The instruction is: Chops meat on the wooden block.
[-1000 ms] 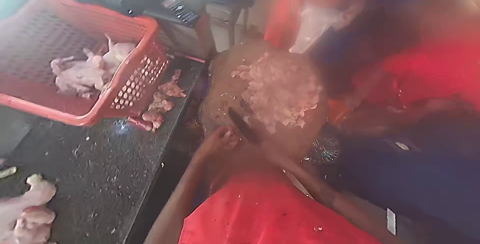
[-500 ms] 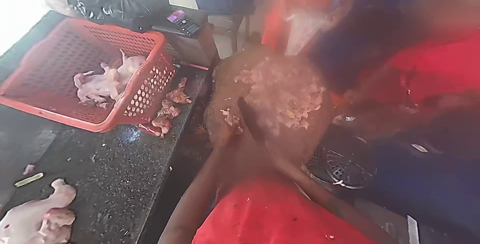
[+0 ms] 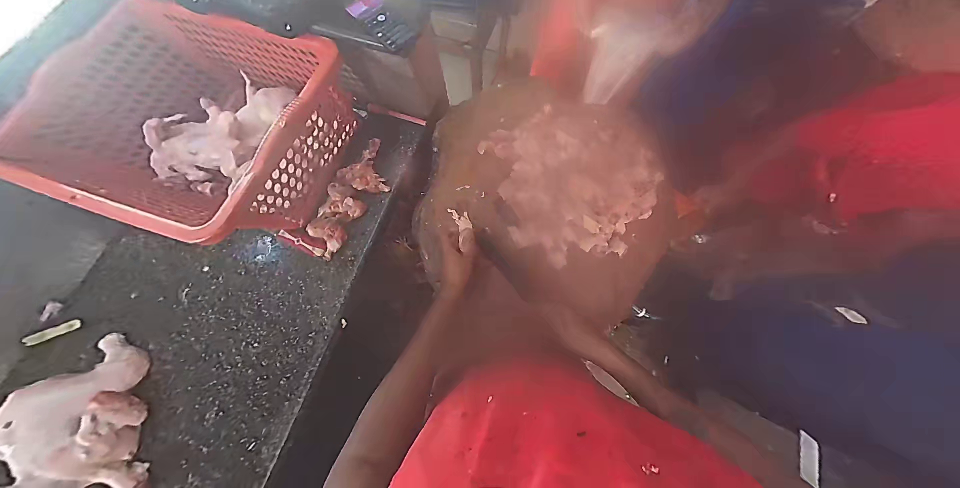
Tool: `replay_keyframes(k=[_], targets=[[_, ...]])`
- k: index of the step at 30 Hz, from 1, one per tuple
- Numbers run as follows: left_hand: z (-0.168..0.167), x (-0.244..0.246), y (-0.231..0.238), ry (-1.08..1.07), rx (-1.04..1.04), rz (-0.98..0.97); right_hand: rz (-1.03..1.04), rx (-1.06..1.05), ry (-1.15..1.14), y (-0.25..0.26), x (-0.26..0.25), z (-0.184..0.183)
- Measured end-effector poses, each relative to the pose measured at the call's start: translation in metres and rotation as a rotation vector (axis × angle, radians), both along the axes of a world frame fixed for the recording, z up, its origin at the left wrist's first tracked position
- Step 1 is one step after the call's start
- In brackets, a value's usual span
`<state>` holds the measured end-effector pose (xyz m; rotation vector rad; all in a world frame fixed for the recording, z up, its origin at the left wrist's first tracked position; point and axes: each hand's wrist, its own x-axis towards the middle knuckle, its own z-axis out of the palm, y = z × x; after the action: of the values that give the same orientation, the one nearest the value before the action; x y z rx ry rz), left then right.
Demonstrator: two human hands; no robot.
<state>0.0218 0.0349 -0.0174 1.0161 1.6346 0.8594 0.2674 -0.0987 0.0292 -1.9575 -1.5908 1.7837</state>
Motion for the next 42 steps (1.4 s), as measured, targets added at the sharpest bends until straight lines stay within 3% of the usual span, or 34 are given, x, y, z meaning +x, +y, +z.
replay_keyframes(k=[3, 7, 11, 16, 18, 20, 24, 27, 31, 33, 36, 39, 42], targets=[[0.004, -0.014, -0.003, -0.08, -0.063, 0.015, -0.09, -0.056, -0.023, -0.012, 0.023, 0.011], [0.019, -0.028, -0.007, 0.34, -0.081, -0.148, -0.118, 0.257, -0.168, 0.001, 0.011, 0.053], [0.028, -0.027, -0.005, 0.578, -0.171, -0.359, -0.214, 0.544, -0.012, 0.031, -0.008, 0.089], [0.029, -0.025, -0.023, 0.294, -0.18, -0.422, -0.207, 0.739, 0.243, 0.058, -0.036, 0.154], [0.03, -0.022, -0.043, 0.119, -0.194, -0.424, -0.185, 0.752, 0.275, 0.06, -0.051, 0.145], [0.025, -0.014, -0.06, -0.005, -0.193, -0.388, -0.148, 0.711, 0.169, 0.052, -0.059, 0.095], [0.016, -0.002, -0.076, -0.034, -0.222, -0.361, -0.012, 0.186, -0.132, 0.025, -0.045, 0.009], [0.008, -0.005, -0.086, -0.036, -0.214, -0.346, -0.03, 0.184, -0.119, 0.022, -0.04, 0.019], [0.006, -0.004, -0.084, -0.072, -0.209, -0.346, -0.1, 0.506, 0.144, 0.026, -0.047, 0.058], [0.006, -0.003, -0.082, -0.07, -0.224, -0.342, -0.068, 0.56, 0.165, 0.025, -0.052, 0.059], [0.015, -0.003, -0.08, -0.072, -0.253, -0.298, 0.076, 0.273, -0.034, 0.018, -0.04, 0.027], [0.033, -0.008, -0.071, -0.14, -0.163, -0.242, -0.006, 0.056, -0.038, 0.016, -0.017, -0.002], [0.057, -0.02, -0.056, -0.093, -0.099, -0.502, -0.127, 0.087, -0.136, 0.02, 0.001, 0.014]])
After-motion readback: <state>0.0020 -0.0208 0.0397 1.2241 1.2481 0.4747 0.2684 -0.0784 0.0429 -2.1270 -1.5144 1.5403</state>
